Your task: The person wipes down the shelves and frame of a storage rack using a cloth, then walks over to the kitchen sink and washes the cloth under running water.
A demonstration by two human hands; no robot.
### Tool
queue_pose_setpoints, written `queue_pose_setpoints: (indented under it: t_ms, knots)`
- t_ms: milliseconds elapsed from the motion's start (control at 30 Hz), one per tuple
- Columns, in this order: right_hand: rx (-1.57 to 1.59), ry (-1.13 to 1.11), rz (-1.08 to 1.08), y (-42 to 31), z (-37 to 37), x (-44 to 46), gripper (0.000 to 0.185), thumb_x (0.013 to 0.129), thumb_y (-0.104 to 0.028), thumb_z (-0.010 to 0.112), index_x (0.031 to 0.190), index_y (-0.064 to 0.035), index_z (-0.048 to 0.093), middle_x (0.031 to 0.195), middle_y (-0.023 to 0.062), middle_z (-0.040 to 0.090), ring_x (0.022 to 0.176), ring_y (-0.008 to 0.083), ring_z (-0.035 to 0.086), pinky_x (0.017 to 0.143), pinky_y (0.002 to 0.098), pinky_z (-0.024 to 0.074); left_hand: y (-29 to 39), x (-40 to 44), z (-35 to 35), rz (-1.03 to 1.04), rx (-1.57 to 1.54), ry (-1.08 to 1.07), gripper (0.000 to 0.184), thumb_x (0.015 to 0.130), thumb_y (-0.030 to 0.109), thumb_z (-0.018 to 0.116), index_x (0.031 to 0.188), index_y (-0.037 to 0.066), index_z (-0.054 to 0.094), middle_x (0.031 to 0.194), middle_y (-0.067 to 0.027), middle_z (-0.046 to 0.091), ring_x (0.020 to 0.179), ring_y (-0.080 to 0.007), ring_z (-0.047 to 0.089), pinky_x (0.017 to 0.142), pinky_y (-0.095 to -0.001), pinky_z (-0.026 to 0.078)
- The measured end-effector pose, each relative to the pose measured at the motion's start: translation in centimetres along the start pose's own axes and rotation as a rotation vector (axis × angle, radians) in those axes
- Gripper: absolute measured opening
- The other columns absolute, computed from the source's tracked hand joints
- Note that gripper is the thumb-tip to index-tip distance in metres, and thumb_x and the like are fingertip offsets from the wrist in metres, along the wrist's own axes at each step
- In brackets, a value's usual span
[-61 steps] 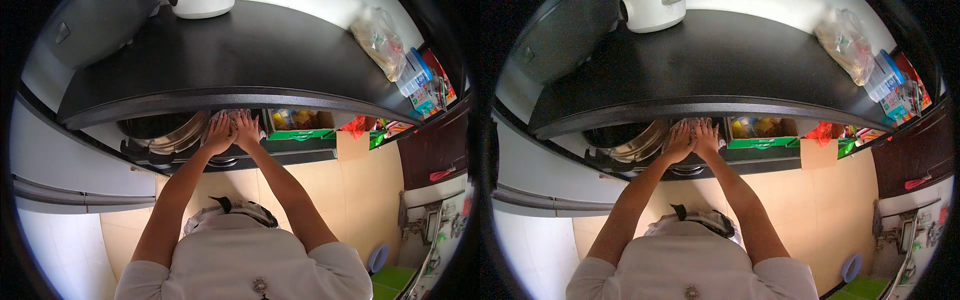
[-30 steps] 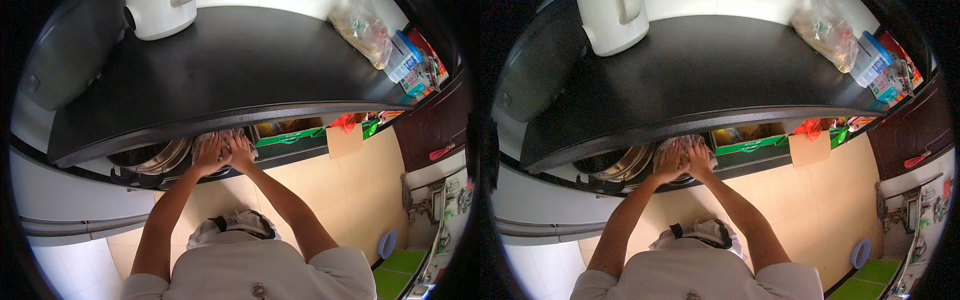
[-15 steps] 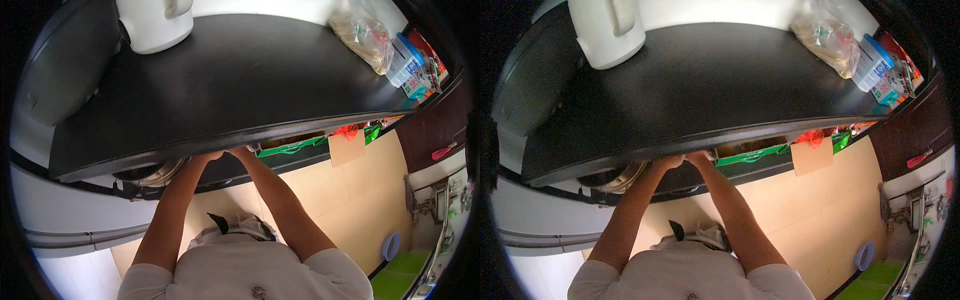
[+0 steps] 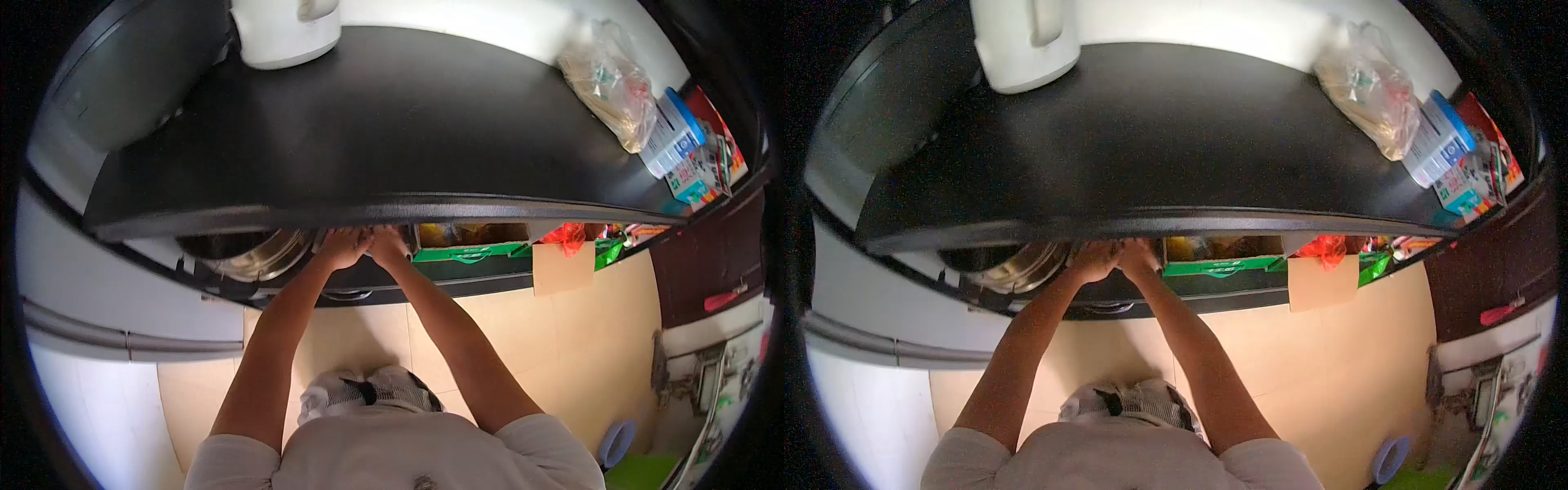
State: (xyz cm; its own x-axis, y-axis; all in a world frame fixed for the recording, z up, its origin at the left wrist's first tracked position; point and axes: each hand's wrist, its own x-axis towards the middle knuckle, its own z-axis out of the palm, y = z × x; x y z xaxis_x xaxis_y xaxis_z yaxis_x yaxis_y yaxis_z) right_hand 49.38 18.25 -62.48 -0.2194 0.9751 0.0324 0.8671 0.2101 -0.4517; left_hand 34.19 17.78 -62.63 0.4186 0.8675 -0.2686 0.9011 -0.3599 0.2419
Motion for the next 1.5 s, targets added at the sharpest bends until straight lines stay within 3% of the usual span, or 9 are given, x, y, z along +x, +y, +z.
queue_pose_setpoints:
  t_ms: [267,467,733,867,1033,1167,1233,1400,1500]
  knots:
    - [0.071,0.377,-0.361,-1.2,-2.3,-11.4,0.043,0.081,-0.02,0.061,0.122,-0.01,0.053,0.118,0.0208,0.055,0.103,0.0377,0.055,0.086,0.0421,0.0456,6.6,-12.3,4.1,0.045,-0.083,0.398,0.073,0.092,0.053,0.037,0.144,0.004,0.021,0.152,-0.0153,0.01,0.141,-0.0283,0.008,0.112,-0.0483,0.006]
    - [0.611,0.326,0.039,-5.3,-2.5,-16.1,0.026,0.085,-0.015,0.062,0.109,-0.004,0.062,0.096,0.0109,0.067,0.083,0.0166,0.063,0.071,0.027,0.0485,6.0,-16.7,4.4,0.13,-0.314,0.533,0.069,0.087,0.043,0.054,0.144,0.015,0.026,0.15,-0.0153,0.019,0.138,-0.03,0.02,0.111,-0.0436,0.017]
    - [1.044,0.175,0.062,-20.7,-0.6,-23.1,0.024,0.089,-0.007,0.059,0.112,0.0009,0.061,0.094,0.0047,0.065,0.079,0.0089,0.059,0.071,0.022,0.0465,-0.4,-32.5,3.2,-0.059,-1.884,0.154,0.069,0.089,0.032,0.059,0.144,0.011,0.023,0.143,-0.0082,0.033,0.13,-0.0255,0.035,0.108,-0.0358,0.025]
    - [1.031,-0.025,-0.26,-30.1,-1.4,-23.5,0.025,0.087,-0.01,0.061,0.11,-0.0007,0.063,0.092,0.0075,0.067,0.079,0.0107,0.061,0.07,0.0235,0.0475,-5.6,-39.4,2.8,0.08,-2.446,0.297,0.058,0.089,0.029,0.059,0.138,0.006,0.035,0.133,-0.0089,0.047,0.119,-0.0191,0.046,0.101,-0.0336,0.036]
    - [0.755,0.047,-0.583,-33.7,-2.2,-21.6,0.023,0.083,-0.008,0.063,0.104,0.0012,0.064,0.087,0.0146,0.067,0.075,0.0147,0.063,0.068,0.0262,0.0481,-9.1,-43.0,-2.6,-0.12,-2.102,0.824,0.045,0.091,0.017,0.055,0.134,0.007,0.043,0.125,-0.007,0.054,0.113,-0.0184,0.052,0.094,-0.0309,0.043]
    - [0.936,0.111,-0.338,-31.3,-1.1,-20.4,0.021,0.09,-0.011,0.057,0.103,0.004,0.062,0.09,0.0081,0.066,0.077,0.0112,0.059,0.072,0.0234,0.0468,-10.0,-44.1,-5.6,-0.071,-2.106,1.187,0.045,0.092,0.006,0.049,0.136,0.007,0.04,0.126,-0.0082,0.053,0.114,-0.0188,0.052,0.094,-0.032,0.044]
    - [1.335,0.064,-0.179,-30.5,-1.0,-19.5,0.021,0.092,-0.014,0.056,0.105,0.0023,0.06,0.093,0.0063,0.064,0.084,0.0101,0.057,0.076,0.0222,0.0448,-10.3,-44.4,-6.6,0.045,-2.232,1.237,0.045,0.093,0.006,0.045,0.138,0.008,0.037,0.129,-0.0065,0.051,0.116,-0.0192,0.051,0.098,-0.0334,0.041]
    - [1.096,-0.614,-0.221,-24.6,1.8,-16.2,0.026,0.088,-0.013,0.058,0.112,-0.0047,0.054,0.097,0.0026,0.06,0.097,0.0138,0.055,0.086,0.0264,0.042,-10.3,-43.3,-7.8,0.14,-2.316,1.315,0.043,0.094,0.009,0.045,0.136,0.009,0.039,0.131,-0.0049,0.051,0.118,-0.019,0.05,0.101,-0.034,0.038]
    - [0.988,-0.449,-0.383,-27.3,-0.5,-15.9,0.036,0.084,-0.015,0.063,0.116,-0.0045,0.051,0.1,0.0051,0.061,0.106,0.0171,0.054,0.093,0.0301,0.0403,-9.5,-42.2,-8.8,0.166,-2.153,1.3,0.042,0.092,0.005,0.046,0.133,0.007,0.043,0.126,-0.0069,0.054,0.113,-0.0186,0.053,0.097,-0.0324,0.041]
